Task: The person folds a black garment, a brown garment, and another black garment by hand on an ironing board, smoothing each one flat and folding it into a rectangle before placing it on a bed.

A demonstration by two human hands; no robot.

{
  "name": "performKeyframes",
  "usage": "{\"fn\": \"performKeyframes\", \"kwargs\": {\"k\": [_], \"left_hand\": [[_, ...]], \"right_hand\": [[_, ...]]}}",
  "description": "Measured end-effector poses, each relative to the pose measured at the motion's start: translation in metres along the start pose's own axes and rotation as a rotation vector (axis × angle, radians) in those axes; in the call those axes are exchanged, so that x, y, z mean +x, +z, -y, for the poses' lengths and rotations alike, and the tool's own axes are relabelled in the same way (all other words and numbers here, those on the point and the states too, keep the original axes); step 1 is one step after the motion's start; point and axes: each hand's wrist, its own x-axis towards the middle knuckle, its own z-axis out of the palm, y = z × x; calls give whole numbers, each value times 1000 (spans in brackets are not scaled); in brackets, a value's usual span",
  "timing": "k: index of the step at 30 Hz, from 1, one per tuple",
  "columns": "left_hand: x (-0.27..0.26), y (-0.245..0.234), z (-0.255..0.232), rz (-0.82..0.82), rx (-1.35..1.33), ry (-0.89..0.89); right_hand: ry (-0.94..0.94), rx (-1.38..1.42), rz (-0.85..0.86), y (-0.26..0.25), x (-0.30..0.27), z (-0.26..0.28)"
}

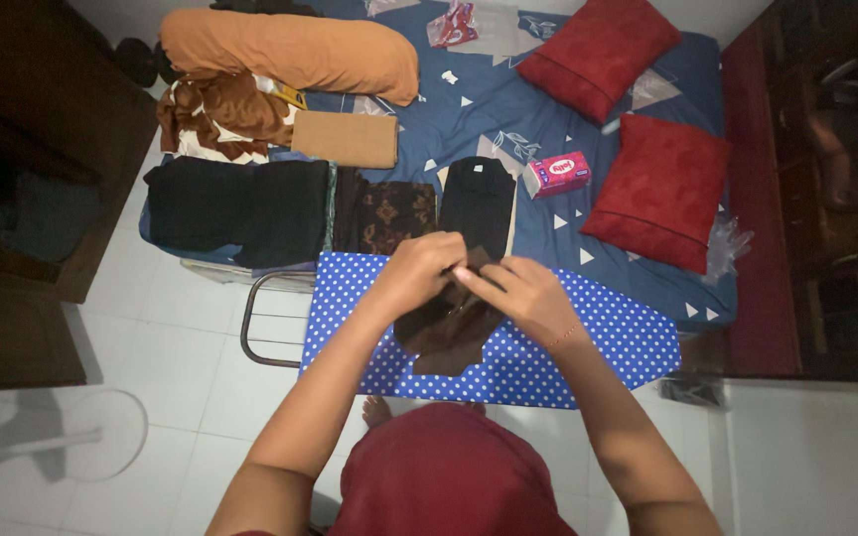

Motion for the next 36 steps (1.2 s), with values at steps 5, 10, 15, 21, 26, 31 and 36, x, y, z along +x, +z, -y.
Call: {"fn": "performKeyframes", "kwargs": {"k": [5, 10, 15, 21, 26, 31, 36], "left_hand": [[-4, 15, 6, 53, -264, -87], [-7, 19, 12, 59, -280, -89], [-9, 21, 11, 116, -342, -189], [-10, 15, 5, 95, -346, -217], [-15, 21, 7, 85, -313, -245], [-19, 24, 9, 77, -324, -229], [-22, 27, 7, 64, -336, -179]], "right_hand": [[-107, 33, 16, 9, -4, 3], [-130, 26, 18, 13, -11, 2], [-175, 26, 45, 20, -16, -1], [-248, 38, 69, 23, -22, -2], [-260, 22, 102, 16, -14, 2], [-260, 29, 141, 10, -8, 7], [-235, 6, 175, 17, -13, 6]]}}
